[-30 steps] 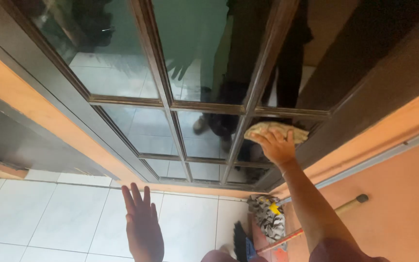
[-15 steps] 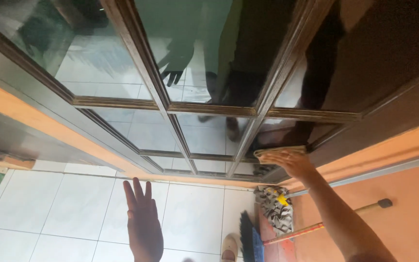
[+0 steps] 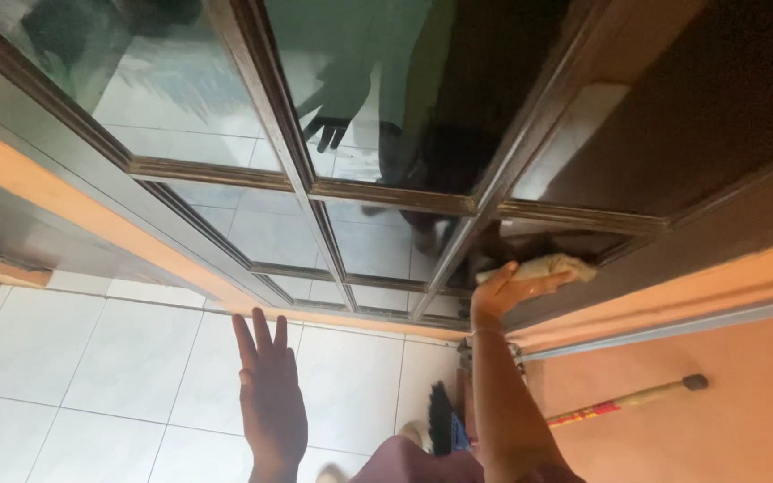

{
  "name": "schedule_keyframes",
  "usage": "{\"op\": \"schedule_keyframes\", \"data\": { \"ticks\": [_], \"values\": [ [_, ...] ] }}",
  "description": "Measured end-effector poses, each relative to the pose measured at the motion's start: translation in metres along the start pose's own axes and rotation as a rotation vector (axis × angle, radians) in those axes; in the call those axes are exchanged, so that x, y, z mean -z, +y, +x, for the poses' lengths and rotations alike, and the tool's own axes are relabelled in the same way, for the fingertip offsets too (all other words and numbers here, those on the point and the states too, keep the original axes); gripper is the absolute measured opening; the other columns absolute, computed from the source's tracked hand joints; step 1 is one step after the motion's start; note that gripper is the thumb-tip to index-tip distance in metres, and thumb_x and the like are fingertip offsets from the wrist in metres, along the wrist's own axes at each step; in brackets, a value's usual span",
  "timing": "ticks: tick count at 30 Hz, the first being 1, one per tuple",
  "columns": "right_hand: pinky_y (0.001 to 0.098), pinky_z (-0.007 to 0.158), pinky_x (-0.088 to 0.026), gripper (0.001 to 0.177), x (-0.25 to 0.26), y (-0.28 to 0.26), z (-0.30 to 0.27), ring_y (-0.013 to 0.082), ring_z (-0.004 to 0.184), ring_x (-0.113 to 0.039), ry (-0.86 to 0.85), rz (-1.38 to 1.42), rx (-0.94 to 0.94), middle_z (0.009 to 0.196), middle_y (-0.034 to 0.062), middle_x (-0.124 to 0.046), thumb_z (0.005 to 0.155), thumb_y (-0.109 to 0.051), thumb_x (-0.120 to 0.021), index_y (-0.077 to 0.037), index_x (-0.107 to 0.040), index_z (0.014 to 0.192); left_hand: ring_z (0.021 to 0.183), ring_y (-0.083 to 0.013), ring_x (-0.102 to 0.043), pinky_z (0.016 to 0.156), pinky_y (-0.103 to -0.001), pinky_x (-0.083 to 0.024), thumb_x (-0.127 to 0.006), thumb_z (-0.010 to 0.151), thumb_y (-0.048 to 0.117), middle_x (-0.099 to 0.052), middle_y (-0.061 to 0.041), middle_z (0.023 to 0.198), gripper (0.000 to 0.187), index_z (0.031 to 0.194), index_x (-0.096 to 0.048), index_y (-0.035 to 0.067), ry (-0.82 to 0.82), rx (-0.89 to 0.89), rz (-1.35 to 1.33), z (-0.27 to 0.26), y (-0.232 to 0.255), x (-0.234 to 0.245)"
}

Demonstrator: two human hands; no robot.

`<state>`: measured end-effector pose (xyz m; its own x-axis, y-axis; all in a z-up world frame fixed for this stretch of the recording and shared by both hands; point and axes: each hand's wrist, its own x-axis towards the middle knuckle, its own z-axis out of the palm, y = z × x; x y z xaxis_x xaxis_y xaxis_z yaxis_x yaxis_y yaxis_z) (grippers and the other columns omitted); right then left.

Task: Cleaning the glass panes of a wooden-framed door using a cloth.

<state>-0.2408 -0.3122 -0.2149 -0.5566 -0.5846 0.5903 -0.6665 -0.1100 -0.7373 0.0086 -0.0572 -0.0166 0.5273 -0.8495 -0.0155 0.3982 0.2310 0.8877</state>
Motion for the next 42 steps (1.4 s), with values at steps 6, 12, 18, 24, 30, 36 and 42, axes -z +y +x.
{"op": "schedule_keyframes", "data": {
  "ticks": [6,12,18,24,30,36,42],
  "values": [
    [0.044,0.127,-0.023,0.089,-0.124,0.131,-0.101,0.0322,0.15,-0.038,-0.248,1.4,-0.974,0.165,0.0088,-0.041,0.096,-0.073,-0.029,-0.01,-0.04,0.158,0.16,-0.0332,-0.009,0.124,-0.051,-0.001,-0.033,0.102,0.054,-0.003,-0.01,0.176,0.082,0.168,0.005,0.02,0.171,-0.051,0.038,0.001,-0.005,0.053],
    [0.0432,0.118,-0.043,0.082,-0.056,0.004,-0.04,0.0259,0.139,-0.051,-0.289,1.608,-1.406,0.149,0.0009,-0.057,0.095,-0.078,-0.024,-0.023,-0.055,0.147,0.158,-0.0296,-0.017,0.125,-0.049,-0.006,-0.025,0.098,0.043,-0.008,-0.006,0.174,0.074,0.164,0.004,0.024,0.252,0.013,0.026,0.019,0.027,0.033],
    [0.041,0.129,-0.017,0.093,0.001,-0.176,0.009,0.0266,0.158,-0.011,0.008,1.109,-0.559,0.17,0.003,0.011,0.099,-0.064,-0.045,-0.022,0.013,0.159,0.16,-0.0312,-0.017,0.125,-0.05,-0.004,-0.03,0.099,0.044,-0.007,-0.007,0.176,0.078,0.166,0.004,0.023,0.073,-0.106,-0.031,0.078,0.03,0.041],
    [0.0477,0.132,-0.008,0.103,-0.004,-0.184,-0.017,0.0382,0.162,-0.005,-0.022,0.587,-0.363,0.171,0.0323,0.002,0.105,-0.065,-0.033,0.016,0.0,0.16,0.161,-0.0336,-0.015,0.127,-0.052,0.001,-0.036,0.101,0.053,-0.004,-0.009,0.177,0.082,0.168,0.002,0.024,-0.127,-0.201,-0.067,0.14,0.076,0.05],
    [0.0687,0.127,0.001,0.075,-0.053,-0.093,-0.038,0.0522,0.157,0.012,0.017,-0.202,0.445,0.171,0.0249,0.015,0.11,-0.042,-0.036,-0.008,0.002,0.166,0.164,-0.0346,-0.01,0.129,-0.051,0.001,-0.038,0.103,0.058,-0.001,-0.01,0.179,0.086,0.168,0.003,0.02,-0.068,-0.348,0.026,0.196,0.109,0.1],
    [0.075,0.126,-0.007,0.075,-0.062,-0.052,-0.108,0.0629,0.148,-0.016,-0.3,-0.448,0.389,0.157,0.0325,-0.032,0.099,-0.038,-0.049,-0.002,-0.027,0.161,0.17,-0.0331,-0.004,0.141,-0.05,-0.002,-0.036,0.11,0.063,0.004,-0.011,0.18,0.089,0.172,0.003,0.011,0.0,-0.633,0.421,0.236,0.125,0.134],
    [0.059,0.125,-0.006,0.069,-0.064,-0.049,-0.208,0.047,0.154,-0.016,-0.611,-0.213,-0.052,0.161,0.0314,-0.027,0.102,-0.031,-0.044,0.004,-0.024,0.158,0.166,-0.0343,0.004,0.132,-0.056,0.006,-0.034,0.111,0.051,0.003,-0.012,0.179,0.074,0.17,-0.004,0.018,-0.203,-0.971,0.963,0.274,0.133,0.156]
  ]
}}
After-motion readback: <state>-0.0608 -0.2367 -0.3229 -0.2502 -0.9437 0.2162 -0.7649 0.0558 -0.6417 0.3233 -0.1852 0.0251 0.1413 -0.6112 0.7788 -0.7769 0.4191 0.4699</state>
